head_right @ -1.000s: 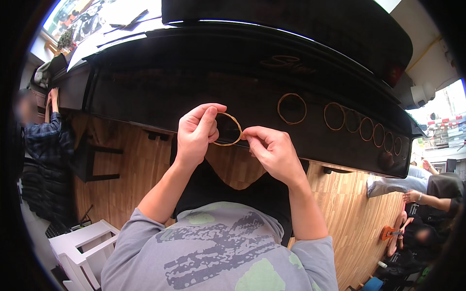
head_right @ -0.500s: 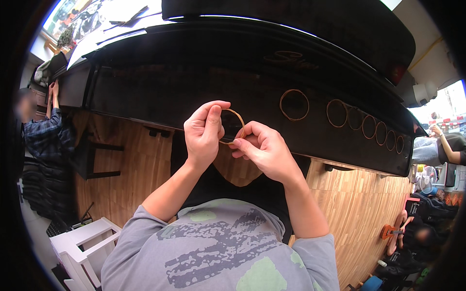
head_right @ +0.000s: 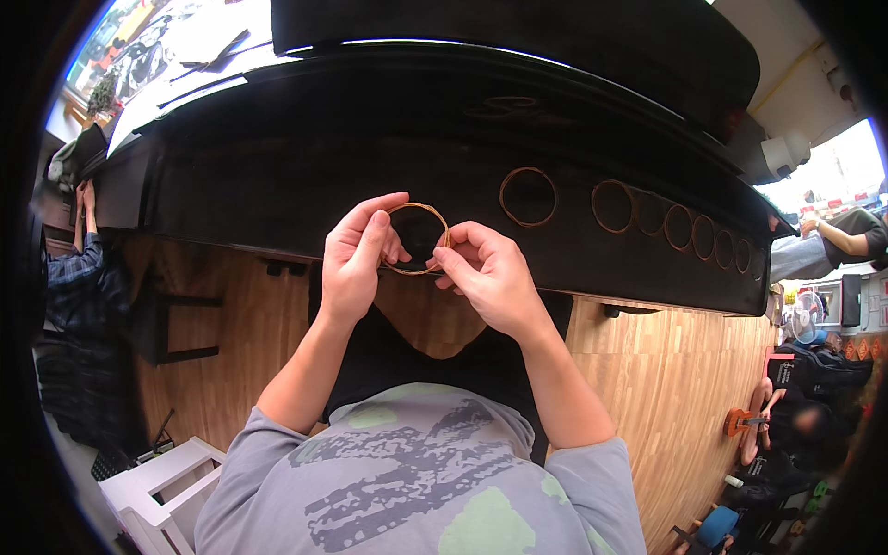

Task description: The person shapes a thin wire into a circular loop by hand, repeatedly adjusting its form and placing it on the piano lid alongside other completed loops. The person then picks up a longer wire segment and begins to shape it.

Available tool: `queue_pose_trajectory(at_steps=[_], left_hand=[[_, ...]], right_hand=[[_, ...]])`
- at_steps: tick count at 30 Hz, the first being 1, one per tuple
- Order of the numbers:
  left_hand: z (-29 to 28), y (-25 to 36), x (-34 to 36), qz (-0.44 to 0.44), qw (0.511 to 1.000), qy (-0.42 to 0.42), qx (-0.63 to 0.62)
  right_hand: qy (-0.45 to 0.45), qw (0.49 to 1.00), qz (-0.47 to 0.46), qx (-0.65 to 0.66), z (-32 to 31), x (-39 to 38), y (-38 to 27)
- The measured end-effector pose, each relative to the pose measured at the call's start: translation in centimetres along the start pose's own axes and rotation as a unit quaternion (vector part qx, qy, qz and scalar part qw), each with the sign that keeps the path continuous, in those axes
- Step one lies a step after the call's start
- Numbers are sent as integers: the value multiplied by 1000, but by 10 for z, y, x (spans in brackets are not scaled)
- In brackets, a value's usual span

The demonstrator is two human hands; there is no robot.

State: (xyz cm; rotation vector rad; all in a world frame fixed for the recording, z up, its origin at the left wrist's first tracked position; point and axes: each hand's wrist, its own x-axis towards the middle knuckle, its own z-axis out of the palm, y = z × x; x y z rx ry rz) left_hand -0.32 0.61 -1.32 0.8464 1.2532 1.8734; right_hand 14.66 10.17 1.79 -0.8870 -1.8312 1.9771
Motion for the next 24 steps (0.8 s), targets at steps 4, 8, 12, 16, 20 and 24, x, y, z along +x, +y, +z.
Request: queue_pose_trajectory(at_steps=[4, 8, 12, 16, 20, 24], left_hand=[[-1, -1, 3, -48, 995, -15, -90], [-1, 1, 5, -99, 984, -30, -145], [-1, 4, 5, -112, 987, -36, -113], [-3, 4, 5, -107, 989, -42, -90], [-3, 4, 5, -111, 987, -42, -107], [-4, 4, 5, -116, 985, -44, -120]], right_hand=[[-32, 998, -11, 55, -6, 3, 7], [-29, 993, -43, 110, -8, 7, 16], [-9, 993, -53, 102, -11, 8, 19], [27, 996, -58, 65, -8, 6, 16], [13, 994, -53, 96, -8, 7, 18], [-6, 990, -44, 136, -8, 7, 17]])
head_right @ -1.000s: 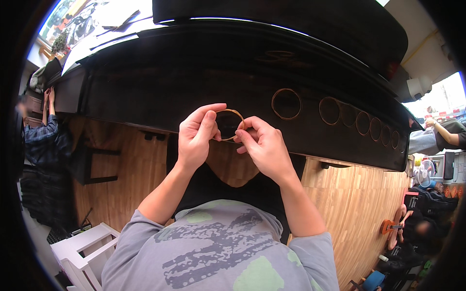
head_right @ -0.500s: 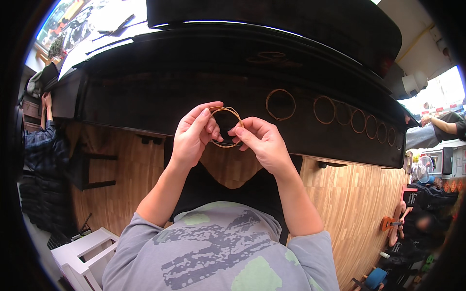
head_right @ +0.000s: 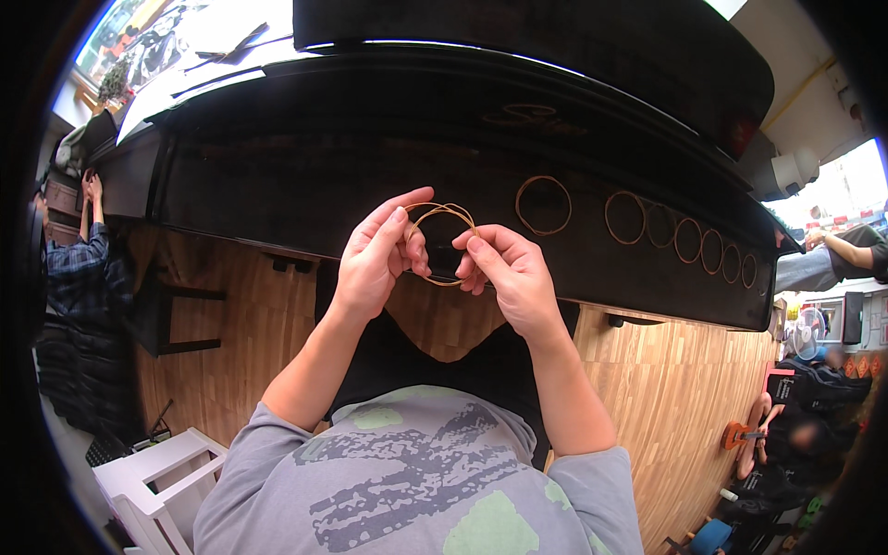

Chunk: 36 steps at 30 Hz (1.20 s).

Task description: The person shapes a thin wire into a circular loop by hand, repeatedly adjusting its form and placing it on the piano lid alongside other completed loops. The person then picks up a longer wire segment and begins to shape it.

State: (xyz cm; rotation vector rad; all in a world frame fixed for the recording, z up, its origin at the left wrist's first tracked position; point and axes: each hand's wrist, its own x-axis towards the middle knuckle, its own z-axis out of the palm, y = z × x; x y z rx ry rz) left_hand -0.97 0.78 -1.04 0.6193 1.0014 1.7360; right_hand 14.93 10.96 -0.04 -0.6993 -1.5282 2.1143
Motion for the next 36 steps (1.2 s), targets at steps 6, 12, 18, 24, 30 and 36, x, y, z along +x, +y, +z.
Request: queue_pose_trajectory(at_steps=[6, 12, 18, 24, 30, 36], left_hand=[[5, 7, -2, -7, 999, 33, 41], [6, 1, -5, 144, 970, 87, 175], [2, 9, -4, 465, 653, 124, 585], [10, 11, -1, 399, 633, 137, 649], [8, 15, -1, 368, 681, 100, 625], [1, 12, -2, 55, 968, -8, 243]], right_hand=[[12, 1000, -4, 8, 1, 0, 3], [23, 1000, -8, 2, 2, 0, 3], [39, 998, -35, -35, 3, -3, 1], [43, 994, -70, -73, 15, -13, -6], [29, 991, -92, -97, 15, -17, -6], [29, 991, -104, -82, 10, -13, -6]])
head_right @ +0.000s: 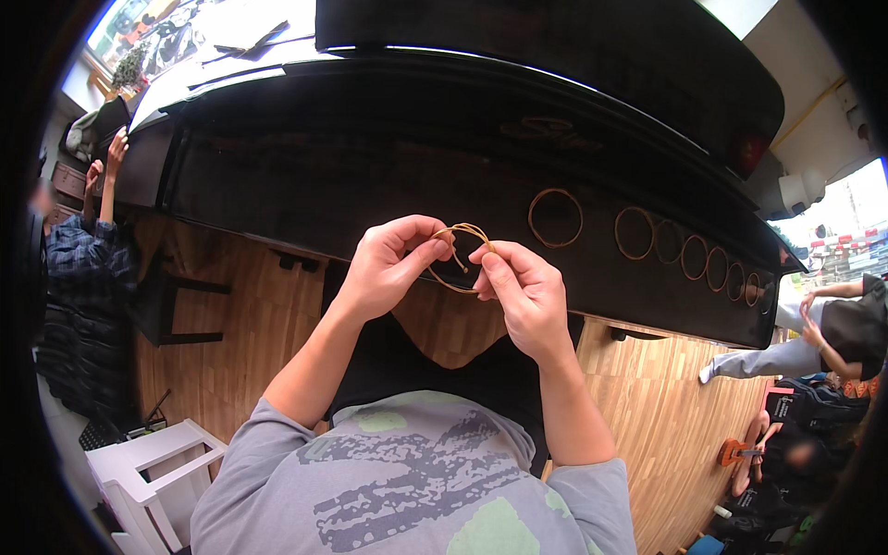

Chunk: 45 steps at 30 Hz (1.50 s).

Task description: The person shapes a thin wire into a circular loop by hand, repeatedly adjusting its form and placing it on the piano lid alongside other completed loops. The person then picks up a longer wire segment and begins to shape it.

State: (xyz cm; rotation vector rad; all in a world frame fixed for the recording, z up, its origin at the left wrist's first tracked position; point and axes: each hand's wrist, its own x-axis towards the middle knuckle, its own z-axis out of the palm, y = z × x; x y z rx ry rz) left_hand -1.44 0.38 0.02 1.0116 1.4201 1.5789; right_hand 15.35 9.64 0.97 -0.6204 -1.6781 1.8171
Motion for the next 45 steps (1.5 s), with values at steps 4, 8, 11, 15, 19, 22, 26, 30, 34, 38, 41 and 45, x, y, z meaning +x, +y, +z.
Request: queue_pose_trajectory(at_steps=[4, 8, 11, 15, 19, 22, 26, 30, 34, 38, 41, 45], left_hand=[[-9, -10, -1, -30, 983, -93, -158], [-6, -13, -5, -17, 972, -81, -221], [2, -15, -2, 58, 980, 2, -191], [12, -14, 6, 115, 980, 101, -124], [13, -8, 8, 94, 979, 103, -146], [4, 3, -5, 88, 995, 31, -27], [2, 15, -12, 93, 995, -15, 41], [11, 20, -11, 105, 994, 3, 19], [5, 27, -5, 181, 975, 4, 131], [13, 37, -2, 277, 914, 4, 296], [20, 40, 2, 334, 875, -4, 349], [24, 45, 9, 369, 854, -9, 367]], right_hand=[[10, 1000, 14, -15, -3, 1, -1], [-15, 999, 38, 20, -5, 5, 6], [-15, 998, 51, 27, -3, 7, 3], [-20, 998, 45, 44, -2, 2, -1], [-46, 999, 10, 23, -1, -9, 1], [-63, 993, -40, -86, -11, -17, 4], [-173, 972, -52, -154, -18, -26, -12], [-174, 957, -95, -212, -18, -31, -22], [-137, 930, -157, -302, -30, -29, -24], [-96, 930, -145, -324, -31, -28, -22], [-74, 954, 27, -289, -22, -28, -35], [-89, 965, 44, -242, -27, -28, -28]])
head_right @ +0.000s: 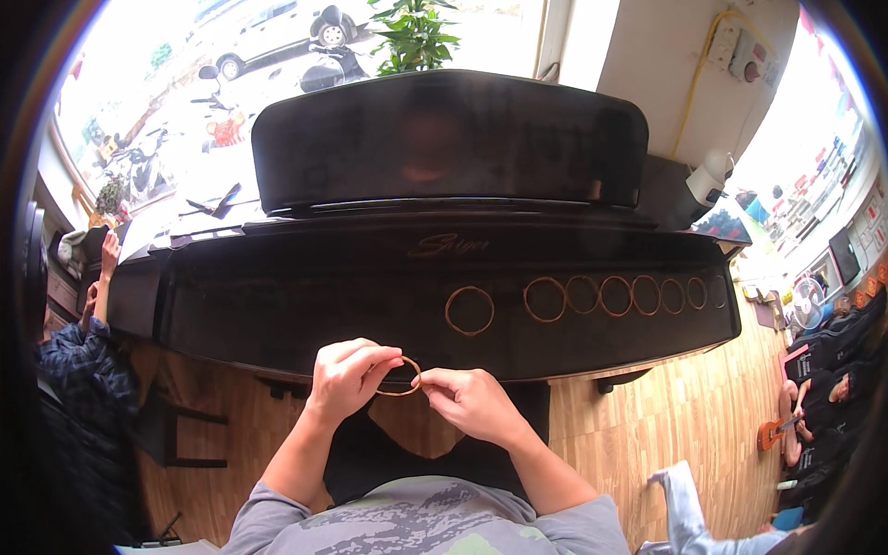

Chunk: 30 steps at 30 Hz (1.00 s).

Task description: The person shapes a thin wire into a circular loop by hand, repeatedly adjusting its form and placing it on the piano lid alongside other completed loops. The person then picks up a longer wire segment and begins to shape it.

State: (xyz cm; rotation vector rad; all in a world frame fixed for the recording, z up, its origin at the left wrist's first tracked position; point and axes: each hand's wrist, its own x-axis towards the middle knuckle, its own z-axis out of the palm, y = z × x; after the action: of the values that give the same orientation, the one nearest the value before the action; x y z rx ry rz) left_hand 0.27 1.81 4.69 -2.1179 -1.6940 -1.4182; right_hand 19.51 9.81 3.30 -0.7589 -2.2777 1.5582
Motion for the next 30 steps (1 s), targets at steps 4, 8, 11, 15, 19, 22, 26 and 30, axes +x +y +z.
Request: queue_pose_trajectory(at_steps=[4, 8, 11, 15, 19, 22, 26, 30], left_hand=[[6, -2, 13, -22, 999, 15, -25], [11, -1, 13, -41, 997, 26, -66], [11, 1, 10, -68, 994, 0, -86], [-6, 10, -4, -151, 978, -111, -93], [-21, 15, -19, -63, 984, -166, 22], [-18, 18, -30, -23, 979, -183, 87], [-13, 16, -39, -59, 975, -198, 88], [-9, 23, -50, -169, 971, -164, -36]], right_hand=[[-34, 985, -9, 169, 0, 0, 1], [-41, 984, -16, 171, -7, 0, 0], [-10, 993, -74, 93, -9, -1, 1], [8, 990, -138, -12, -10, -5, 1], [-55, 985, -154, -49, 0, -12, 9], [-75, 981, -175, -43, 16, -10, 9], [-76, 981, -179, -11, 23, -5, 7], [-46, 990, -136, 11, 17, -7, 8]])
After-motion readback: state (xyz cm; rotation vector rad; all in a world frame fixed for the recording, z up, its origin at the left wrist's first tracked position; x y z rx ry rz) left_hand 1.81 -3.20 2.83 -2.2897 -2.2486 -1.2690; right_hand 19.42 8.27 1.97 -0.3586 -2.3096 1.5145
